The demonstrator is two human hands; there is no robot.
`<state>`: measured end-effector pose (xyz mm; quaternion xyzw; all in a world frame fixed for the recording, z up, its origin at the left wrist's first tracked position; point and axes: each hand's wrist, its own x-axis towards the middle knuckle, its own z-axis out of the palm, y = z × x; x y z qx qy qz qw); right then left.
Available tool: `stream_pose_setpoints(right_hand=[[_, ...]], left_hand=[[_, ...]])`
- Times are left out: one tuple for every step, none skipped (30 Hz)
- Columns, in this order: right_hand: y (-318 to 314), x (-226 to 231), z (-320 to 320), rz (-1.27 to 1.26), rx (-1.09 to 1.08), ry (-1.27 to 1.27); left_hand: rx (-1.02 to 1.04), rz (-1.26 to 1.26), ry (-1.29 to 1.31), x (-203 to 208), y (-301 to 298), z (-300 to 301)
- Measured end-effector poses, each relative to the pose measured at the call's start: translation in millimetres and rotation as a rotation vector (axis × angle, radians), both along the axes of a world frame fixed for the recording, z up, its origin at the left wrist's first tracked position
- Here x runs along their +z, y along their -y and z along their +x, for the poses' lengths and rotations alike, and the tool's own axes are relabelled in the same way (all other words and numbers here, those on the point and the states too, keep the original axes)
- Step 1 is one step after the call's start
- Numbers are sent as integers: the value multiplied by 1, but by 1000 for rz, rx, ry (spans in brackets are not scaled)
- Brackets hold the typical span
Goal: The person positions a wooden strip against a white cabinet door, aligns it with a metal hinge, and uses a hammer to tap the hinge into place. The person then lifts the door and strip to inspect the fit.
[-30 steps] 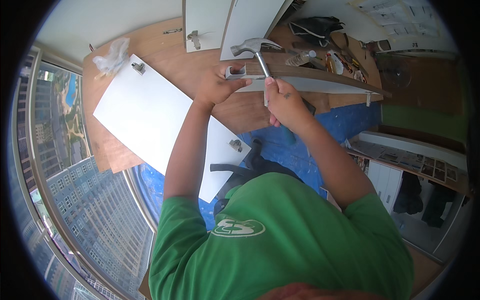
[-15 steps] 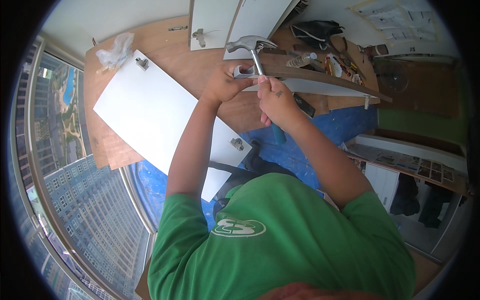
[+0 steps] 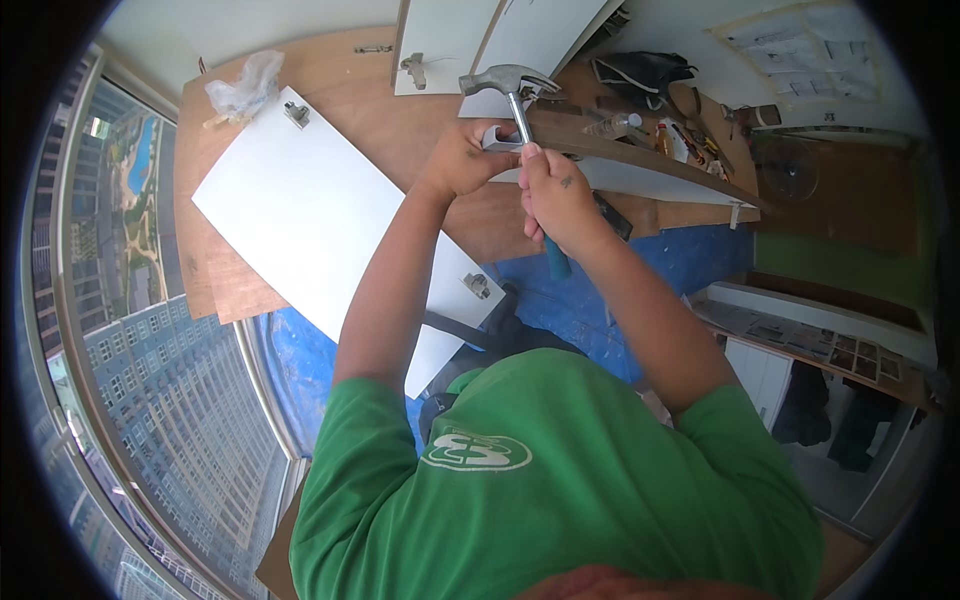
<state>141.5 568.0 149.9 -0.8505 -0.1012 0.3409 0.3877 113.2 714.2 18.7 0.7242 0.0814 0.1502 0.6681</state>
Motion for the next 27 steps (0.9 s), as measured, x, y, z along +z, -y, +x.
stream_pose_setpoints(right_hand=[[2,0,-2,15,-11,10],[4,0,-4,29,-24,20],[8,-1,-1,2,-54,25],[15,-2,4,-28,-85,31],[24,-2,9,-58,-117,36],[33,-3,14,-75,-135,46],[44,-4,20,-90,-158,55],[53,-3,26,-105,-174,64],[61,0,30,-132,-195,90],[70,2,33,-158,-215,112],[80,3,36,-184,-232,133],[89,0,43,-181,-237,159],[102,-7,52,-182,-247,183],[113,-10,61,-181,-252,214],[126,-11,70,-155,-285,205],[141,-13,80,-133,-318,192],[150,-11,87,-114,-346,181],[158,-6,90,-95,-352,192],[166,-4,92,-74,-353,199],[166,-2,90,-55,-346,201],[162,2,86,-12,-290,261],[153,12,76,30,-238,311],[144,24,65,76,-193,367],[134,40,53,26,-117,348],[123,58,41,-21,-40,329],[113,70,33,-69,40,311],[107,73,27,-59,88,294]], left_hand=[[-2,17,12,1,-1,-1],[-4,34,24,2,-1,-1],[11,20,24,2,0,-2],[24,3,25,1,3,-1],[37,-14,25,0,5,-1],[29,-43,5,0,6,-1],[16,-70,-16,1,6,0],[10,-96,-37,3,5,1],[4,-82,-22,1,3,2],[1,-66,-10,-4,2,3],[-1,-50,0,-4,2,2],[11,-30,18,-3,2,0],[16,-13,32,-1,3,-1],[27,4,54,2,2,-2],[35,1,55,3,2,-1],[41,-5,52,1,5,0],[52,-15,50,1,7,-1],[33,-24,54,2,7,-3],[19,-32,55,3,6,-3],[14,-41,51,3,5,-6],[27,-41,52,3,4,-6],[36,-40,46,1,6,-8],[38,-38,46,1,6,-7],[34,-43,54,1,7,-8],[31,-47,63,1,8,-8],[31,-52,74,2,7,-8],[32,-48,63,3,7,-9]])
